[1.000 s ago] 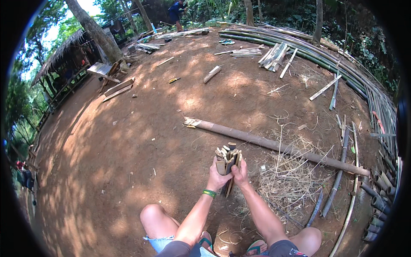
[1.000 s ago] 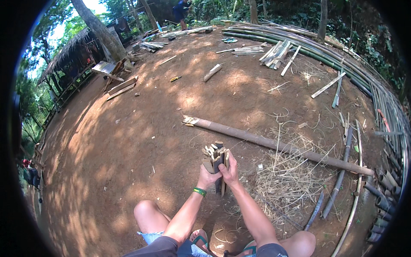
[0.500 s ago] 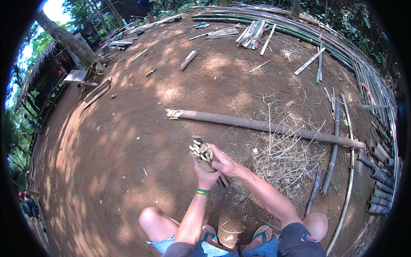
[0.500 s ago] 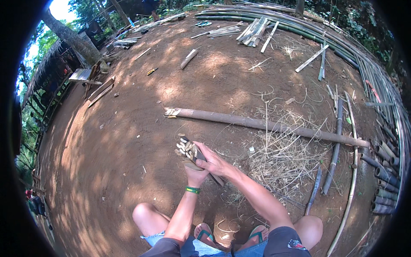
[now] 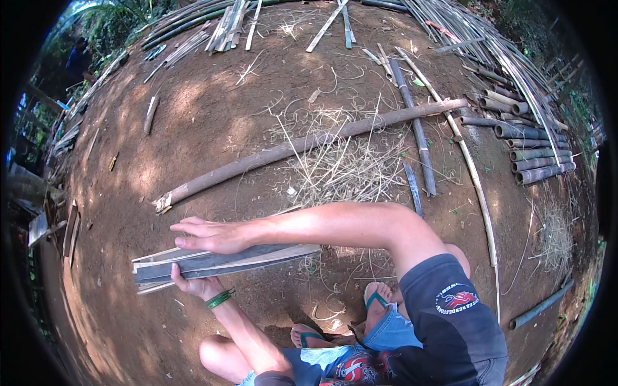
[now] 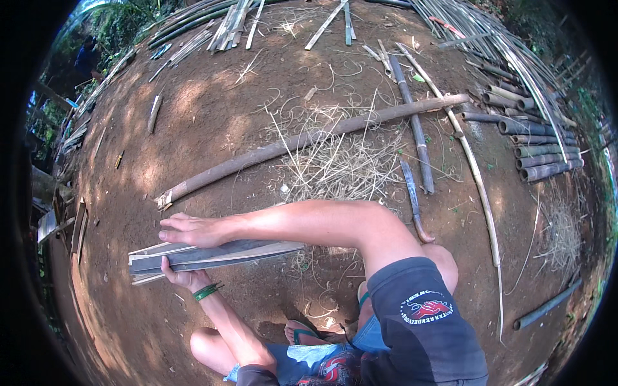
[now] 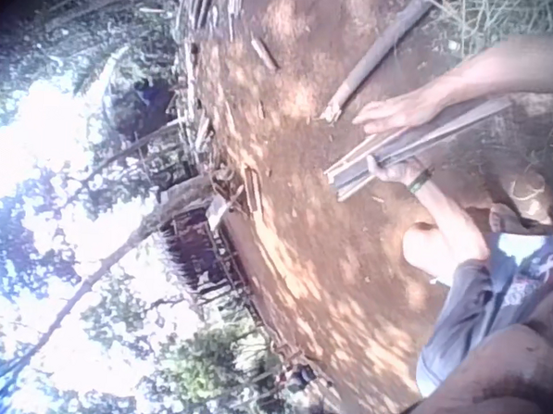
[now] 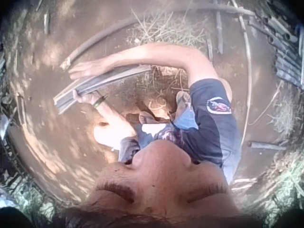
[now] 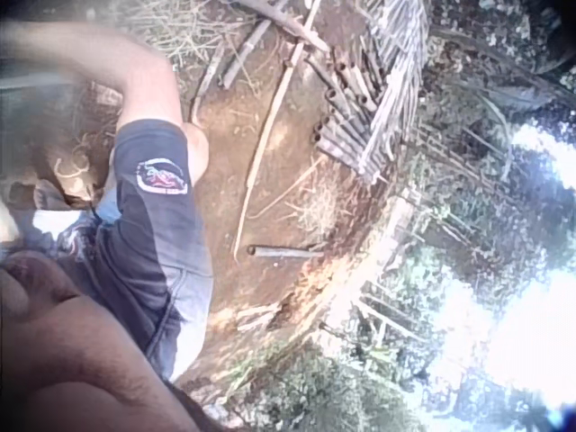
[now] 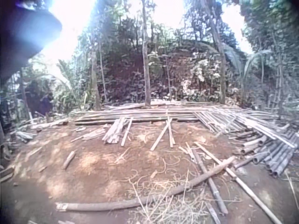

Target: The person sits on the ground and uses a machete to shave and shape a long, thin piece of bamboo. They hold the bamboo with one hand and repeatedly strike it with the machete to smooth the surface and create a tapered point.

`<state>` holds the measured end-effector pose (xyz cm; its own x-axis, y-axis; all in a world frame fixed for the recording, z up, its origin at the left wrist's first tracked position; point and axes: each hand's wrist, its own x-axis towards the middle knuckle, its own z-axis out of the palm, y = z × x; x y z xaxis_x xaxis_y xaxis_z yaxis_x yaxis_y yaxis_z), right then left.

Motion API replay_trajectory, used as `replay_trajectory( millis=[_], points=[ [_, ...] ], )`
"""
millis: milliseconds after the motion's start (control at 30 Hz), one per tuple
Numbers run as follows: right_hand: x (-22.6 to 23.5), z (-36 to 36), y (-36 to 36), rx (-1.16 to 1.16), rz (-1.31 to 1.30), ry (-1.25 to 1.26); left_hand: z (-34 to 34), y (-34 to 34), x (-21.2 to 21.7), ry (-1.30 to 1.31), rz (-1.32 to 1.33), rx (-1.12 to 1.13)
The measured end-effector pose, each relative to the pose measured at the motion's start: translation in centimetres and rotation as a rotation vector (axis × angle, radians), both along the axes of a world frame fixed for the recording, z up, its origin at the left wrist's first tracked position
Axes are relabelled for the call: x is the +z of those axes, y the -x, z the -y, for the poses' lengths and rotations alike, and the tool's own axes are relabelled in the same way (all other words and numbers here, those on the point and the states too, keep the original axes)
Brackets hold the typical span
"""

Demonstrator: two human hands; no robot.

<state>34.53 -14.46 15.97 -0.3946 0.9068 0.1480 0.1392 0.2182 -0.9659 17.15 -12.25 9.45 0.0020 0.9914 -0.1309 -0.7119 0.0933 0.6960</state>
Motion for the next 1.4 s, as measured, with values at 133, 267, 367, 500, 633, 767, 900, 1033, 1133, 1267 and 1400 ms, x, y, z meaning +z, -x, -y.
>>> replay_trajectory(
  millis=[133, 267, 367, 500, 633, 767, 900, 1033, 1133, 1267, 1400],
  points=[
    [-2.0, 8.4, -13.7, -0.341, 0.512, 0.057, -2.7, 5.5, -2.5, -0.040, 0.066, 0.141],
    [-16.9, 26.2, -28.0, -1.062, 0.911, 0.754, -4.4, 6.8, -3.3, 0.018, 0.065, 0.293],
    [-26.7, 41.3, -28.1, -1.246, 0.944, 1.293, -4.9, 7.0, -2.2, 0.069, 0.067, 0.336],
    [-31.7, 46.3, -21.9, -1.420, 1.077, 1.028, -5.1, 8.3, -1.8, 0.111, 0.024, 0.415],
    [-31.1, 45.2, -22.9, -1.526, 0.985, 1.055, -5.2, 5.0, -0.3, 0.146, 0.017, 0.408],
    [-30.8, 45.1, -26.1, -1.357, 1.119, 1.119, -5.9, 3.5, -0.4, 0.158, 0.072, 0.365],
    [-26.3, 43.3, -27.3, -1.580, 0.800, 1.139, -6.4, 3.8, 2.8, 0.162, 0.025, 0.433],
    [-19.2, 46.6, -27.2, -1.703, 0.491, 1.114, -6.5, 5.3, 8.3, 0.261, 0.057, 0.448],
    [-9.9, 46.1, -24.8, -1.690, 0.235, 1.142, -5.2, 7.4, 15.9, 0.299, 0.036, 0.497],
    [2.8, 46.4, -22.7, -1.680, 0.096, 1.274, -3.9, 10.9, 25.6, 0.342, 0.024, 0.559],
    [16.8, 45.1, -20.1, -1.642, 0.012, 1.355, -2.6, 14.2, 37.6, 0.425, 0.027, 0.704]
  ],
)
